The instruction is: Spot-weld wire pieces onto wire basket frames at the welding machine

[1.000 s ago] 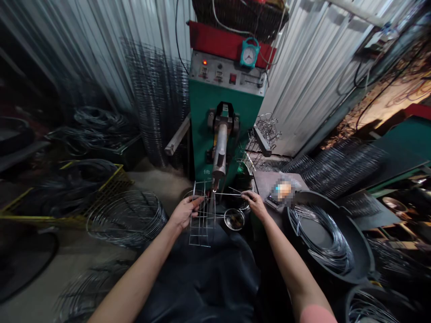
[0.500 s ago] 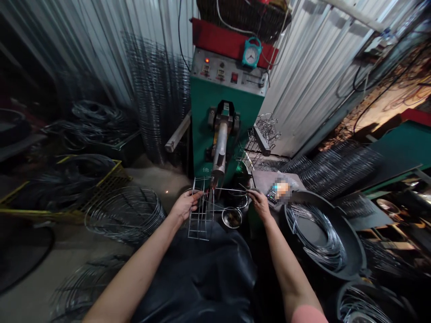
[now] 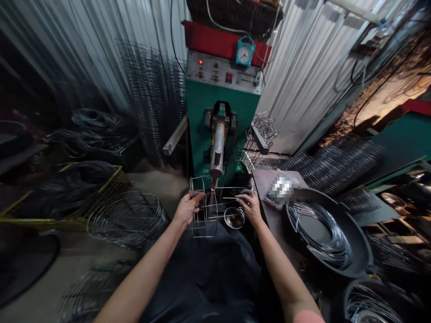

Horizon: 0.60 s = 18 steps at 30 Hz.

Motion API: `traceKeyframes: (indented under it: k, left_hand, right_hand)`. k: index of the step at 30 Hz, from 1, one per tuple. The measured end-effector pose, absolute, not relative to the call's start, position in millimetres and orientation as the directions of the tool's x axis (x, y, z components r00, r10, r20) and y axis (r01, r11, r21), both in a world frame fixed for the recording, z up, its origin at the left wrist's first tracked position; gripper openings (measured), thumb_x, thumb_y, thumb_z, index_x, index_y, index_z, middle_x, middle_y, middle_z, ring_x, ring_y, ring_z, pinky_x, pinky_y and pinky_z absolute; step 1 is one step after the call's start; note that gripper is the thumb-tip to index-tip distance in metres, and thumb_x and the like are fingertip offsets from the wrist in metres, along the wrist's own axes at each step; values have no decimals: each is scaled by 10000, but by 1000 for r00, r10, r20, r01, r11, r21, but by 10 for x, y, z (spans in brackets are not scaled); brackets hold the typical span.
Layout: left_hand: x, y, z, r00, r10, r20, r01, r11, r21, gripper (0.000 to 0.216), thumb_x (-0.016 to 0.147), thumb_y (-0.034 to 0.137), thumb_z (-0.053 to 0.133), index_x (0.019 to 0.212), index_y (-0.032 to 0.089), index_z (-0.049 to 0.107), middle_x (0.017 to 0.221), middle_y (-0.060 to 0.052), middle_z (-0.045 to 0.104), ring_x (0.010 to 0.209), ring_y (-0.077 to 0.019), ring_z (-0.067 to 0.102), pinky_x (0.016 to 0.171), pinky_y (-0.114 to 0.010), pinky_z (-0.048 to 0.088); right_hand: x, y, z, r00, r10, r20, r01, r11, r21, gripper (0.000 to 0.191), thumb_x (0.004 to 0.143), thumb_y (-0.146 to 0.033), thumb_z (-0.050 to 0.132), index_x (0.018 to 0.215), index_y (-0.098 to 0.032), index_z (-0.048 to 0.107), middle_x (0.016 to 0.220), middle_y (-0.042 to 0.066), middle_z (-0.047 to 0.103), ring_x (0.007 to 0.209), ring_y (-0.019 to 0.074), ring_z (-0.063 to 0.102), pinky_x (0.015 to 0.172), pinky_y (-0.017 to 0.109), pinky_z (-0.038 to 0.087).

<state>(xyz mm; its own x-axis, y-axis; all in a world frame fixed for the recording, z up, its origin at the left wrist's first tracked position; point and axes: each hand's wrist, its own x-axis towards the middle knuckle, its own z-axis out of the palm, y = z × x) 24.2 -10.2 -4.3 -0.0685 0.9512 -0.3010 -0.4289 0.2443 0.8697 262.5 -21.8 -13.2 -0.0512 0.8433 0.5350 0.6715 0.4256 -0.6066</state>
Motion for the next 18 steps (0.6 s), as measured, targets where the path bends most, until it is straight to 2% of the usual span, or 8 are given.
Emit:
traceKeyframes:
  k: [3,7,18]
  left_hand:
    - [219,-113,-9,-69,947,-314,-419,258,871,499,351,375,815,708,131,566,544,65,435,412,-18,274,338,-146,153]
    - [185,-100,9,-49,939,-341,-435,287,853,515,326,357,828,711,126,575,559,57,443,423,-17,281,339,-144,162]
    - [162,-32,2,-12,932,-363,-493,310,813,511,300,327,847,666,123,555,538,62,427,424,-19,288,337,-144,151]
  right_hand:
    - [2463,-106,-96,-91,827,555,670,463,-580,131,792,-358,599,789,-274,700,1012,51,574,1041,232,450,903,396,360]
    - [2383,-48,-143,-137,833,536,677,474,-563,111,789,-343,607,776,-269,689,1111,42,564,1065,240,415,924,407,337]
    - [2369,24,-125,-169,845,507,696,466,-545,122,801,-352,593,775,-263,671,1115,17,597,1031,232,419,910,396,322]
